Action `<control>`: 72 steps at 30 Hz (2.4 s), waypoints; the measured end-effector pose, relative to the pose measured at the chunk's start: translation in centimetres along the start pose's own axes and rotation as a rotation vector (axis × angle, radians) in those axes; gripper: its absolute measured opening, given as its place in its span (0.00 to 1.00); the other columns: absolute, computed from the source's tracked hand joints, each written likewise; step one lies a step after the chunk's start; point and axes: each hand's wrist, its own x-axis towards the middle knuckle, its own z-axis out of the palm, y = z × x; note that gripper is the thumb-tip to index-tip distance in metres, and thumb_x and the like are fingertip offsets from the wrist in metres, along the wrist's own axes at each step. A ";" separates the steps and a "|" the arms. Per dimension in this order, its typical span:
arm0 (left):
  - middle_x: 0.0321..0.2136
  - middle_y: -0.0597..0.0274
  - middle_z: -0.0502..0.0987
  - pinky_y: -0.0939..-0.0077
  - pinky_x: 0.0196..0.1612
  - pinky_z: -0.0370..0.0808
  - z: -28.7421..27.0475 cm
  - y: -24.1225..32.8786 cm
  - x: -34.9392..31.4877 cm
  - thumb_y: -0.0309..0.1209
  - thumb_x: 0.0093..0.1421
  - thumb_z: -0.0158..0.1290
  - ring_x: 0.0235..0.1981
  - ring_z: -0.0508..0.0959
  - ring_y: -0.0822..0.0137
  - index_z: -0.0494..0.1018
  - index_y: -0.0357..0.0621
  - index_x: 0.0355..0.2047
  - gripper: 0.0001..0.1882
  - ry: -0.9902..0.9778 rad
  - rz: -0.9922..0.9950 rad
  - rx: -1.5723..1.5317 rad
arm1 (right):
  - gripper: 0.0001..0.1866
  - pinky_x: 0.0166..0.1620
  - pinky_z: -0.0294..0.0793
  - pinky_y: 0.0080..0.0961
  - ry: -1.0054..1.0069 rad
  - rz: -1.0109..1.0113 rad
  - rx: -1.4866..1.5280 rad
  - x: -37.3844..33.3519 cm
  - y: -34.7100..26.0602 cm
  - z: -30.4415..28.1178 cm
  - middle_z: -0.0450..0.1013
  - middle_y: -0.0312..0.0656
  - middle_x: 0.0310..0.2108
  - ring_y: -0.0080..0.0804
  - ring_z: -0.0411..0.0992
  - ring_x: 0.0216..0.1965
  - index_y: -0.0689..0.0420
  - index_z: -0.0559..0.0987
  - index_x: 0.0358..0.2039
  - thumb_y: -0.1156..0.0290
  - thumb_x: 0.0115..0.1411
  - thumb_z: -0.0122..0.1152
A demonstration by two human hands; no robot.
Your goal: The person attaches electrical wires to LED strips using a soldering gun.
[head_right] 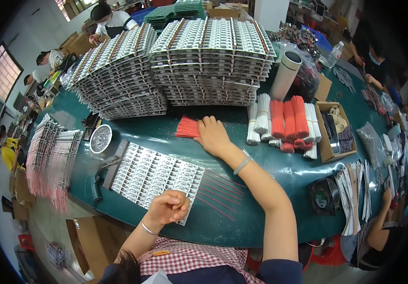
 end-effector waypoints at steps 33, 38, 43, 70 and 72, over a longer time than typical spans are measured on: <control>0.12 0.57 0.74 0.75 0.12 0.70 -3.0 10.1 15.4 0.35 0.56 0.61 0.10 0.73 0.70 0.73 0.32 0.15 0.20 0.735 0.172 1.165 | 0.25 0.43 0.67 0.37 0.047 0.691 -0.195 -0.2 -7.1 2.5 0.67 0.44 0.42 0.42 0.65 0.46 0.61 0.71 0.45 0.61 0.49 0.63; 0.14 0.56 0.76 0.76 0.12 0.70 -3.5 10.7 16.9 0.32 0.58 0.59 0.10 0.74 0.69 0.74 0.31 0.18 0.17 0.736 0.139 1.283 | 0.38 0.45 0.67 0.40 0.036 0.720 -0.020 0.0 -7.2 1.1 0.67 0.48 0.45 0.46 0.65 0.48 0.67 0.68 0.54 0.60 0.44 0.68; 0.14 0.56 0.76 0.76 0.11 0.69 -3.4 10.6 17.5 0.30 0.57 0.59 0.10 0.74 0.69 0.74 0.31 0.18 0.16 0.737 0.135 1.292 | 0.38 0.48 0.66 0.39 -0.069 0.704 0.076 -0.5 -6.2 -0.4 0.66 0.50 0.47 0.46 0.63 0.49 0.69 0.67 0.53 0.59 0.46 0.68; 0.24 0.56 0.79 0.70 0.27 0.77 1.3 17.6 26.0 0.24 0.56 0.53 0.24 0.80 0.65 0.75 0.34 0.35 0.08 -0.175 -0.611 2.152 | 0.42 0.71 0.44 0.32 0.781 1.093 1.640 0.8 -13.0 3.0 0.39 0.48 0.68 0.41 0.45 0.70 0.63 0.36 0.69 0.87 0.62 0.47; 0.24 0.56 0.79 0.70 0.27 0.77 1.5 17.7 26.2 0.24 0.56 0.54 0.24 0.80 0.65 0.75 0.34 0.35 0.08 -0.177 -0.633 2.156 | 0.41 0.70 0.45 0.31 0.775 1.047 1.691 0.5 -12.9 3.0 0.40 0.48 0.67 0.43 0.44 0.70 0.60 0.37 0.70 0.85 0.63 0.47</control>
